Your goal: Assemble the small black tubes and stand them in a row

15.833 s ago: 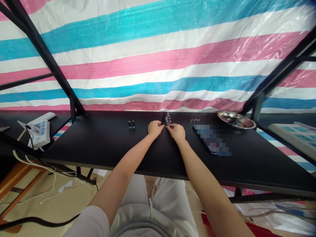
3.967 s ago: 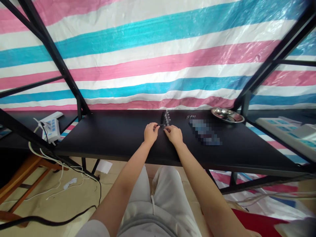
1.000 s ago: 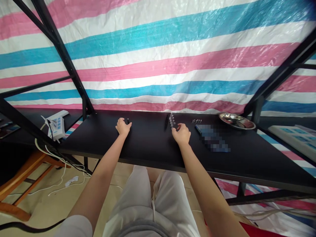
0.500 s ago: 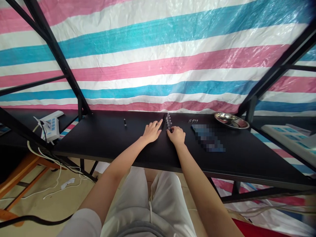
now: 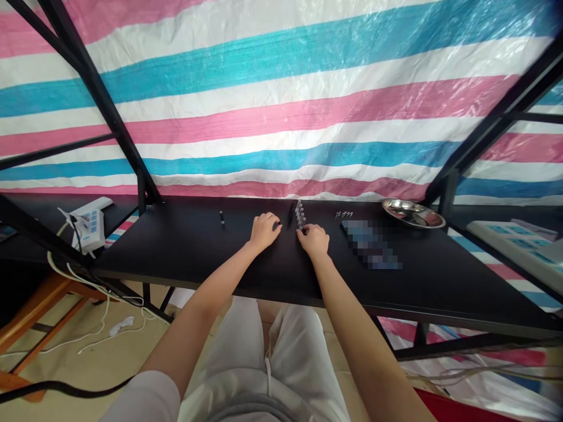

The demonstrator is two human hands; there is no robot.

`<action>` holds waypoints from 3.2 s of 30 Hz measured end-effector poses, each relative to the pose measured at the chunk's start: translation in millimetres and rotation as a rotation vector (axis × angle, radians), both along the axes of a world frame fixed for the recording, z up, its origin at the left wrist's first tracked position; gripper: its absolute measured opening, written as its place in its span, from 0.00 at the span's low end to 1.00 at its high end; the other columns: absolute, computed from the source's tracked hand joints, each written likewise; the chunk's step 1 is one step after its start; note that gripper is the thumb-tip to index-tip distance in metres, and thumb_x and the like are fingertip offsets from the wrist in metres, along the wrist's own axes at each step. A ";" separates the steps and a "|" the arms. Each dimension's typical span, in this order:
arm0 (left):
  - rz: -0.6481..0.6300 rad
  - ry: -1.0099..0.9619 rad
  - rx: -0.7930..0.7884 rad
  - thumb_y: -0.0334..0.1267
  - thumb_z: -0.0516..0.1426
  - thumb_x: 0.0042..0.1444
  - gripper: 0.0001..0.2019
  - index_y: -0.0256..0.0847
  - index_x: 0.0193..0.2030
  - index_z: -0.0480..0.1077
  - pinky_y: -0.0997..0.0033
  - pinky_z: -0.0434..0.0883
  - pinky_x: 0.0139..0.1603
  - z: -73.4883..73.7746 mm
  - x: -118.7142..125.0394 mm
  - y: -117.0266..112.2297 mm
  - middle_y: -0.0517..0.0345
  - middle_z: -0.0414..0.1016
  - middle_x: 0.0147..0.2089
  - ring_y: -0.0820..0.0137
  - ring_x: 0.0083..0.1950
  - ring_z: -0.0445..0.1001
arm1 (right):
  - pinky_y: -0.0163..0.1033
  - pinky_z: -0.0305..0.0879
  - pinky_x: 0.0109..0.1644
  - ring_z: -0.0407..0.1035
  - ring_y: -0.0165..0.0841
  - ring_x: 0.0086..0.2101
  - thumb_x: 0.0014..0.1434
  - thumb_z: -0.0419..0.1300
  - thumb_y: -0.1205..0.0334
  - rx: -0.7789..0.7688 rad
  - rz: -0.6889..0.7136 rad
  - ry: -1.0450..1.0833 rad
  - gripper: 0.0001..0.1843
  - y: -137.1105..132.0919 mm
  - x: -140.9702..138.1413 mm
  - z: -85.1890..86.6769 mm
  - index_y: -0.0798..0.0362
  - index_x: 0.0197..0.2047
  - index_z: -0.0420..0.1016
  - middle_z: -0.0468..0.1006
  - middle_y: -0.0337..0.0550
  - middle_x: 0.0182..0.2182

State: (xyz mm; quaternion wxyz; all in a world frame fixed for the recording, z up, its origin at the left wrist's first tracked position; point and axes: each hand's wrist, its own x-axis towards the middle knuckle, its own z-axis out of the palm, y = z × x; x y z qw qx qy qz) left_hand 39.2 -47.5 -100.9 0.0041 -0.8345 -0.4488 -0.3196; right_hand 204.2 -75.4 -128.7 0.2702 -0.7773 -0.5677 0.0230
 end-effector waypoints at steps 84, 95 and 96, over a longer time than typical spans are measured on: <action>-0.133 -0.769 -0.384 0.43 0.62 0.43 0.11 0.37 0.30 0.74 0.71 0.67 0.32 -18.9 -41.1 -4.4 0.56 0.74 0.29 0.73 0.29 0.69 | 0.36 0.55 0.35 0.63 0.31 0.29 0.57 0.52 0.61 0.336 0.648 -0.048 0.10 -13.6 -58.7 12.7 0.55 0.39 0.71 0.69 0.41 0.28; 0.551 -0.678 -0.291 0.37 0.60 0.45 0.04 0.41 0.28 0.72 0.67 0.66 0.37 -5.9 -74.6 3.7 0.54 0.75 0.29 0.65 0.33 0.73 | 0.36 0.61 0.33 0.63 0.30 0.27 0.55 0.51 0.62 0.283 0.654 0.120 0.18 -10.9 -55.6 5.9 0.54 0.48 0.69 0.69 0.41 0.28; 0.581 -0.643 -0.296 0.37 0.59 0.45 0.04 0.42 0.28 0.73 0.67 0.65 0.37 -4.5 -76.9 3.7 0.53 0.76 0.30 0.63 0.34 0.73 | 0.36 0.61 0.34 0.63 0.30 0.27 0.55 0.51 0.62 0.281 0.654 0.124 0.17 -11.0 -55.6 5.7 0.54 0.48 0.69 0.69 0.41 0.28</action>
